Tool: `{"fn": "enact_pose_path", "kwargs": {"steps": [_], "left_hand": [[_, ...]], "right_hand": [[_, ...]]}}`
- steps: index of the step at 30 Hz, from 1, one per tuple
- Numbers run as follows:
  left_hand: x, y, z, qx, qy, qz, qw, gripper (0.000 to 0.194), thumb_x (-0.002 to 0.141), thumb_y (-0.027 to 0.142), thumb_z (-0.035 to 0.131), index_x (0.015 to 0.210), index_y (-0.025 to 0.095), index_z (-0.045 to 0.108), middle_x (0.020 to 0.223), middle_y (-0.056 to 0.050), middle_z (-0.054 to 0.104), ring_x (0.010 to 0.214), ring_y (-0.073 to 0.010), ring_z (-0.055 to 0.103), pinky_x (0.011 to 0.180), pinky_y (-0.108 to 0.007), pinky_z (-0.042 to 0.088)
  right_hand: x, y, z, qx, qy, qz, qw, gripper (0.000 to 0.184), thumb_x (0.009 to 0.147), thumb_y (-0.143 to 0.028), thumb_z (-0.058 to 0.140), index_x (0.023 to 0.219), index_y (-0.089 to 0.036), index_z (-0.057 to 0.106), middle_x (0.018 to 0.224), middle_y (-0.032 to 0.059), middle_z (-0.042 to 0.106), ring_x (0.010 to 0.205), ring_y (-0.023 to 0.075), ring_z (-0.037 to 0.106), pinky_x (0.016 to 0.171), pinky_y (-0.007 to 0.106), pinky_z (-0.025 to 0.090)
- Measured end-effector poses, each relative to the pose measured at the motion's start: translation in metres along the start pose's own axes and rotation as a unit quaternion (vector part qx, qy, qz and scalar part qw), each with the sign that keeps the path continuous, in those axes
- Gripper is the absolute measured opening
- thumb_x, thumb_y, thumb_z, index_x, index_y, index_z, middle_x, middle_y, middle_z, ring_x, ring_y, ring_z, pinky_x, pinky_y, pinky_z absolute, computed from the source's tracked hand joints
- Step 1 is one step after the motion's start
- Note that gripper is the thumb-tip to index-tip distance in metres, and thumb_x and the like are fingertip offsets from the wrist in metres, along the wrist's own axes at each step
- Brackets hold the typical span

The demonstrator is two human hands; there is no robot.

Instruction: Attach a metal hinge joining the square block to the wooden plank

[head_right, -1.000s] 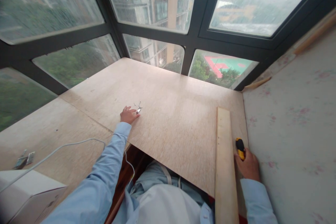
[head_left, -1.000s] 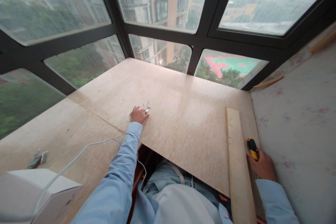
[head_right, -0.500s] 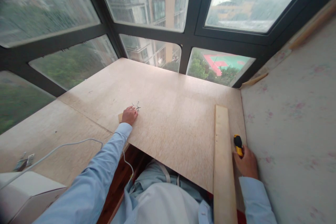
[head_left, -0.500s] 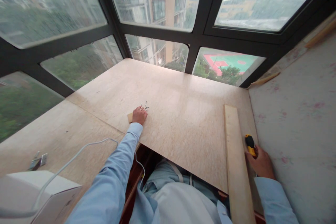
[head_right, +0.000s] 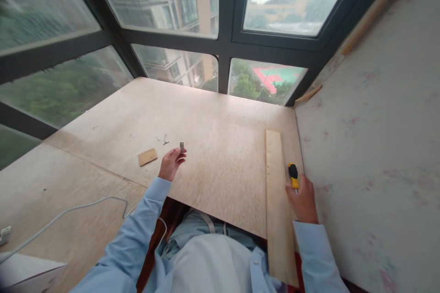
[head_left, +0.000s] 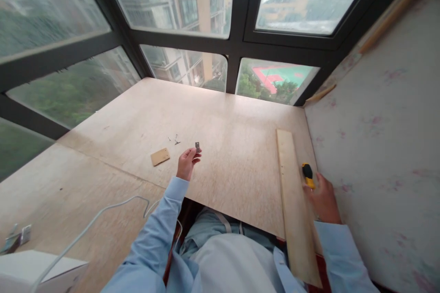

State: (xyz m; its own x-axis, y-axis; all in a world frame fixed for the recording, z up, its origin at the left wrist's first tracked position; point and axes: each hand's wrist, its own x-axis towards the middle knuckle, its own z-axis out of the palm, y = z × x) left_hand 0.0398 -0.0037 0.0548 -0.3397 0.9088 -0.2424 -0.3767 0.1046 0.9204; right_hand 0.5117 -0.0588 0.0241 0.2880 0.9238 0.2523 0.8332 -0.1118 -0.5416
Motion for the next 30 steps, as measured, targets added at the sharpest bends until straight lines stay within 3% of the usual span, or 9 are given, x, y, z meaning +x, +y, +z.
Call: {"fn": "enact_pose_path", "kwargs": {"steps": [3,6,9,12,15,21,26,30], "left_hand": [[-0.026,-0.005,0.034,-0.066,-0.1,-0.061,0.991,0.037,0.065,0.041,0.083,0.083,0.012,0.068,0.069,-0.001,0.061,0.052,-0.0054,0.048,0.05,-0.02,0.039],[-0.054,-0.014,0.068,-0.101,-0.194,-0.148,0.964,0.036,0.067,0.038,0.085,0.083,0.01,0.07,0.065,0.0,0.056,0.05,-0.0038,0.044,0.049,-0.019,0.036],[-0.081,-0.026,0.098,-0.12,-0.26,-0.216,0.933,0.037,0.066,0.038,0.087,0.083,0.009,0.071,0.068,0.0,0.056,0.051,-0.0026,0.044,0.049,-0.018,0.035],[-0.103,-0.036,0.119,-0.121,-0.299,-0.238,0.916,0.039,0.068,0.041,0.085,0.087,0.009,0.072,0.069,0.001,0.055,0.052,-0.0024,0.044,0.052,-0.019,0.036],[-0.115,-0.042,0.128,-0.111,-0.318,-0.239,0.911,0.039,0.07,0.043,0.084,0.087,0.01,0.073,0.068,0.0,0.057,0.053,-0.0033,0.045,0.054,-0.02,0.037],[-0.121,-0.041,0.127,-0.058,-0.327,-0.214,0.919,0.04,0.07,0.044,0.082,0.09,0.01,0.076,0.078,-0.006,0.067,0.054,-0.0053,0.05,0.054,-0.022,0.038],[-0.125,-0.035,0.128,-0.008,-0.301,-0.161,0.94,0.044,0.07,0.044,0.082,0.102,0.014,0.076,0.085,-0.009,0.072,0.062,-0.0104,0.059,0.059,-0.024,0.045],[-0.128,-0.035,0.128,0.038,-0.274,-0.131,0.952,0.036,0.066,0.037,0.085,0.092,0.014,0.077,0.085,-0.011,0.074,0.074,-0.0164,0.066,0.068,-0.027,0.051]], "right_hand": [[-0.008,-0.046,-0.011,0.126,-0.05,-0.023,0.991,0.067,0.085,-0.058,0.053,0.135,-0.013,0.048,0.13,0.0209,0.058,0.118,0.0329,0.058,0.099,0.054,0.048],[-0.016,-0.097,-0.021,0.23,-0.087,-0.107,0.963,0.056,0.09,-0.044,0.059,0.14,-0.021,0.045,0.129,0.0159,0.06,0.115,0.0273,0.061,0.096,0.05,0.053],[-0.021,-0.14,-0.025,0.281,-0.128,-0.207,0.928,0.057,0.091,-0.035,0.061,0.144,-0.025,0.041,0.133,0.015,0.058,0.12,0.0261,0.059,0.094,0.046,0.055],[-0.022,-0.164,-0.021,0.291,-0.16,-0.28,0.9,0.066,0.088,-0.033,0.066,0.147,-0.026,0.038,0.14,0.015,0.053,0.128,0.0264,0.053,0.095,0.043,0.056],[-0.023,-0.169,-0.016,0.28,-0.154,-0.307,0.896,0.063,0.089,-0.03,0.065,0.147,-0.025,0.039,0.138,0.0144,0.056,0.128,0.0254,0.054,0.097,0.042,0.055],[-0.029,-0.162,-0.019,0.265,-0.124,-0.315,0.903,0.066,0.09,-0.028,0.066,0.15,-0.025,0.037,0.13,0.0119,0.065,0.114,0.022,0.066,0.098,0.04,0.056],[-0.031,-0.159,-0.021,0.226,-0.105,-0.348,0.904,0.068,0.092,-0.027,0.064,0.152,-0.025,0.033,0.129,0.0129,0.065,0.115,0.0233,0.065,0.096,0.04,0.057],[-0.034,-0.155,-0.017,0.203,-0.096,-0.381,0.897,0.067,0.092,-0.029,0.064,0.152,-0.027,0.034,0.128,0.0128,0.066,0.115,0.0243,0.066,0.094,0.042,0.057]]}}
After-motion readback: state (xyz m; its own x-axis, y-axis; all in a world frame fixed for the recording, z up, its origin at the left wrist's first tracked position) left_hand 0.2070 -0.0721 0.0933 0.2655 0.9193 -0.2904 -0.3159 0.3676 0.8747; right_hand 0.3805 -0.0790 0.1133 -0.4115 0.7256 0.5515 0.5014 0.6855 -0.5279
